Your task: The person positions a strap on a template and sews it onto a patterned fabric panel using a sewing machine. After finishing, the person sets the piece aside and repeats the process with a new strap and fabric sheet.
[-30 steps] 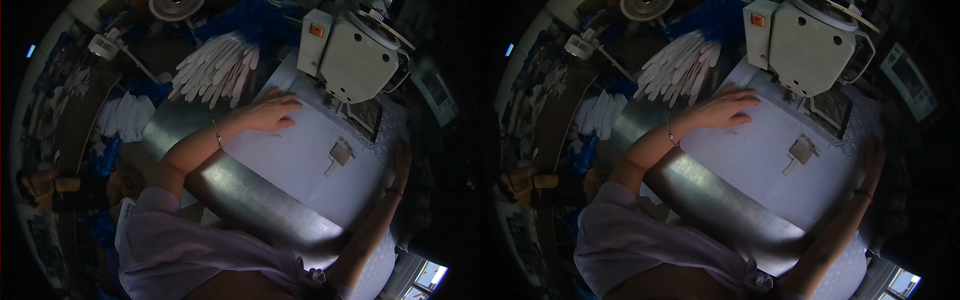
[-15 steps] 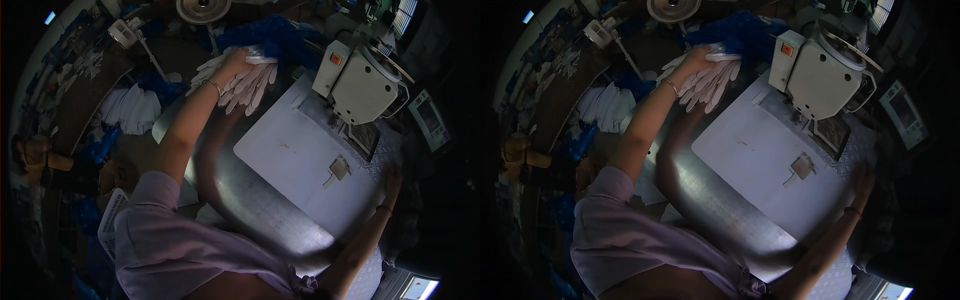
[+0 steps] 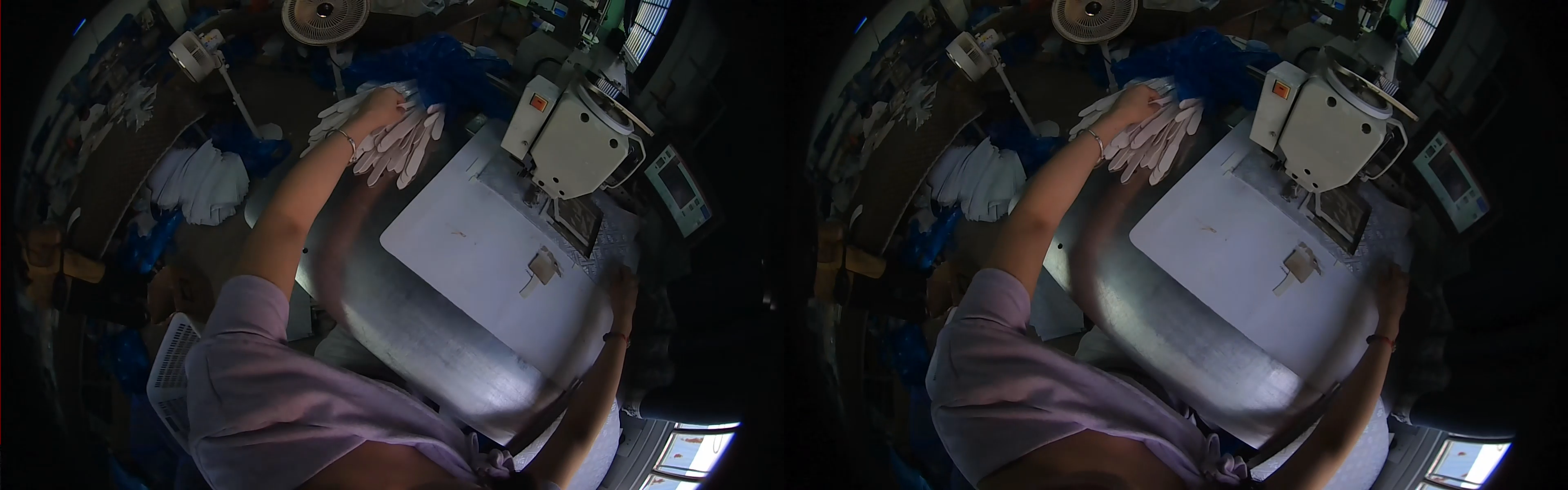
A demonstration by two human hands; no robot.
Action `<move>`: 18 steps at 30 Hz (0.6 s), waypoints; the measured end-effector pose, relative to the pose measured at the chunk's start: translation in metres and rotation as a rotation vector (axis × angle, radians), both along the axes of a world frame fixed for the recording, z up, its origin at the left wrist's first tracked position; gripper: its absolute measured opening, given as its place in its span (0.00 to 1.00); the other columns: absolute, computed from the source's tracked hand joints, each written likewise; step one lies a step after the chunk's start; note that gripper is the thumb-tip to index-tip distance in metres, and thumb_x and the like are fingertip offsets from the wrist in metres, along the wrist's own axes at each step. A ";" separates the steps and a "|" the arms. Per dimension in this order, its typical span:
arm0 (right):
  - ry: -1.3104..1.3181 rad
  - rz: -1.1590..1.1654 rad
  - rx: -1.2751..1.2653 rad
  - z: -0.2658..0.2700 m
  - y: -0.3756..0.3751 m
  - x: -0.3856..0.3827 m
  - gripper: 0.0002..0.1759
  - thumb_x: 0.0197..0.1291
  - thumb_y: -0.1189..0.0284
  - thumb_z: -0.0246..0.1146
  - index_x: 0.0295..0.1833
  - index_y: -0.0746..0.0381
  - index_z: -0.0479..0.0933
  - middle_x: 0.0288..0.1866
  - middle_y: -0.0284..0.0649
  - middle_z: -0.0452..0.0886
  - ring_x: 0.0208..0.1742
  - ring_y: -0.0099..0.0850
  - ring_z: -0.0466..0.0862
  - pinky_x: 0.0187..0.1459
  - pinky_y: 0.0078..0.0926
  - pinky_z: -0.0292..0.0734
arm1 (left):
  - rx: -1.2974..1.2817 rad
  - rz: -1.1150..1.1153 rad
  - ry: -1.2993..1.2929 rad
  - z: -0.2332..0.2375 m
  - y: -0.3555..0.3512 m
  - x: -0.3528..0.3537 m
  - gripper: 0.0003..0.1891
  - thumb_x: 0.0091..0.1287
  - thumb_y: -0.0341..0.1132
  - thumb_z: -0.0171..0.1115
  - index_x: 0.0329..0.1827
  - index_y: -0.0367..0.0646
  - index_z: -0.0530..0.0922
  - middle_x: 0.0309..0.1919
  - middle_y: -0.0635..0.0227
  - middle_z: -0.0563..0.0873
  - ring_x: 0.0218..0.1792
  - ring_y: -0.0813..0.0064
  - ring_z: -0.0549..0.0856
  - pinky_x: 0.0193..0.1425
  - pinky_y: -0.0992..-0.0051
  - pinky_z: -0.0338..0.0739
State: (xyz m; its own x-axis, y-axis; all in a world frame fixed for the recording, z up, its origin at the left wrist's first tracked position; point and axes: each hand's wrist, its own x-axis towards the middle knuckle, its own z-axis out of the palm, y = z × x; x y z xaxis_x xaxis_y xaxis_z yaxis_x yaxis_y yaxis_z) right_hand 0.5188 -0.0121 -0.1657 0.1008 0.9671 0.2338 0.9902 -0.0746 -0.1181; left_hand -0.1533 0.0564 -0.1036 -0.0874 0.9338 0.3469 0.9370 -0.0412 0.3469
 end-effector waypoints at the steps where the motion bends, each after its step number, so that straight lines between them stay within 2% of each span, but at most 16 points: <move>1: -0.023 0.044 -0.023 0.007 -0.010 -0.003 0.22 0.66 0.59 0.60 0.58 0.62 0.79 0.52 0.55 0.81 0.55 0.54 0.80 0.57 0.47 0.75 | 0.005 -0.009 -0.007 0.003 0.002 0.001 0.14 0.58 0.39 0.72 0.44 0.42 0.88 0.43 0.54 0.89 0.45 0.58 0.88 0.52 0.67 0.82; 3: -0.051 0.080 -0.048 0.019 -0.030 -0.003 0.20 0.66 0.60 0.61 0.57 0.61 0.79 0.51 0.53 0.82 0.54 0.53 0.81 0.56 0.46 0.76 | 0.040 0.024 0.003 0.013 0.000 -0.004 0.10 0.61 0.37 0.69 0.41 0.44 0.89 0.42 0.55 0.89 0.44 0.56 0.88 0.50 0.67 0.82; 4: 0.015 0.152 0.016 0.023 -0.043 -0.001 0.20 0.64 0.63 0.63 0.57 0.62 0.79 0.51 0.52 0.82 0.50 0.50 0.83 0.51 0.44 0.79 | 0.041 0.019 0.000 0.023 -0.009 -0.004 0.10 0.61 0.37 0.69 0.41 0.44 0.89 0.42 0.55 0.89 0.44 0.56 0.88 0.50 0.67 0.82; 5: 0.083 0.227 0.080 0.028 -0.053 -0.003 0.19 0.62 0.65 0.65 0.57 0.62 0.79 0.50 0.50 0.82 0.47 0.47 0.85 0.47 0.41 0.81 | 0.149 -0.086 -0.017 0.040 -0.024 -0.002 0.09 0.61 0.37 0.69 0.41 0.45 0.89 0.41 0.56 0.89 0.43 0.59 0.89 0.50 0.68 0.82; 6: 0.086 0.225 0.081 0.038 -0.062 -0.013 0.19 0.62 0.65 0.65 0.57 0.62 0.79 0.50 0.50 0.82 0.47 0.47 0.85 0.47 0.41 0.81 | 0.258 -0.191 -0.031 0.060 -0.041 0.000 0.08 0.62 0.36 0.69 0.41 0.45 0.89 0.41 0.58 0.90 0.42 0.61 0.89 0.49 0.69 0.83; 8: 0.329 0.384 0.086 0.063 -0.082 -0.048 0.20 0.59 0.73 0.68 0.58 0.62 0.79 0.48 0.45 0.83 0.44 0.36 0.85 0.42 0.32 0.81 | 0.298 -0.336 -0.209 0.101 -0.085 0.016 0.07 0.63 0.37 0.70 0.39 0.45 0.90 0.40 0.61 0.90 0.42 0.68 0.90 0.49 0.72 0.83; 10: 0.396 0.479 -0.016 0.107 -0.105 -0.118 0.22 0.59 0.75 0.69 0.60 0.61 0.79 0.47 0.43 0.84 0.40 0.29 0.84 0.40 0.26 0.79 | 0.262 -0.522 -0.336 0.145 -0.129 0.034 0.08 0.65 0.37 0.70 0.40 0.43 0.89 0.41 0.62 0.91 0.43 0.72 0.89 0.51 0.73 0.83; 12: 0.482 0.764 0.014 0.137 -0.114 -0.182 0.26 0.60 0.71 0.70 0.64 0.61 0.77 0.46 0.40 0.84 0.37 0.25 0.81 0.39 0.24 0.77 | 0.364 -0.867 -0.469 0.167 -0.150 0.054 0.13 0.72 0.40 0.63 0.46 0.37 0.86 0.41 0.64 0.89 0.47 0.72 0.88 0.54 0.76 0.82; 13: 0.588 0.809 0.016 0.150 -0.120 -0.214 0.25 0.61 0.71 0.70 0.64 0.61 0.77 0.44 0.40 0.83 0.35 0.27 0.80 0.38 0.25 0.78 | 0.357 -0.875 -0.467 0.173 -0.159 0.074 0.13 0.72 0.40 0.63 0.46 0.37 0.86 0.41 0.64 0.89 0.47 0.72 0.88 0.54 0.76 0.82; 15: 0.800 0.893 0.034 0.168 -0.126 -0.271 0.25 0.63 0.69 0.69 0.64 0.61 0.76 0.40 0.39 0.80 0.32 0.29 0.78 0.37 0.28 0.77 | 0.143 -1.017 -1.076 0.180 -0.170 0.122 0.17 0.78 0.41 0.53 0.53 0.35 0.80 0.35 0.69 0.85 0.40 0.79 0.84 0.47 0.80 0.78; 16: 0.906 0.932 0.044 0.174 -0.126 -0.292 0.25 0.63 0.67 0.69 0.65 0.61 0.75 0.38 0.38 0.78 0.31 0.29 0.76 0.36 0.29 0.76 | 0.134 -1.026 -1.069 0.178 -0.172 0.136 0.17 0.78 0.41 0.53 0.53 0.35 0.80 0.35 0.69 0.85 0.40 0.79 0.84 0.47 0.80 0.78; 17: 0.911 0.923 0.053 0.175 -0.123 -0.309 0.25 0.63 0.67 0.69 0.65 0.61 0.75 0.38 0.38 0.78 0.31 0.29 0.76 0.36 0.29 0.76 | -0.024 -1.147 -1.211 0.176 -0.172 0.149 0.18 0.79 0.42 0.50 0.55 0.35 0.79 0.32 0.72 0.80 0.35 0.82 0.78 0.42 0.81 0.74; 18: 0.931 0.985 0.033 0.171 -0.117 -0.325 0.21 0.64 0.66 0.68 0.60 0.62 0.78 0.36 0.38 0.77 0.30 0.29 0.76 0.35 0.29 0.75 | -0.192 -1.259 -1.350 0.174 -0.174 0.160 0.18 0.81 0.42 0.46 0.57 0.36 0.77 0.29 0.75 0.75 0.31 0.84 0.73 0.37 0.82 0.70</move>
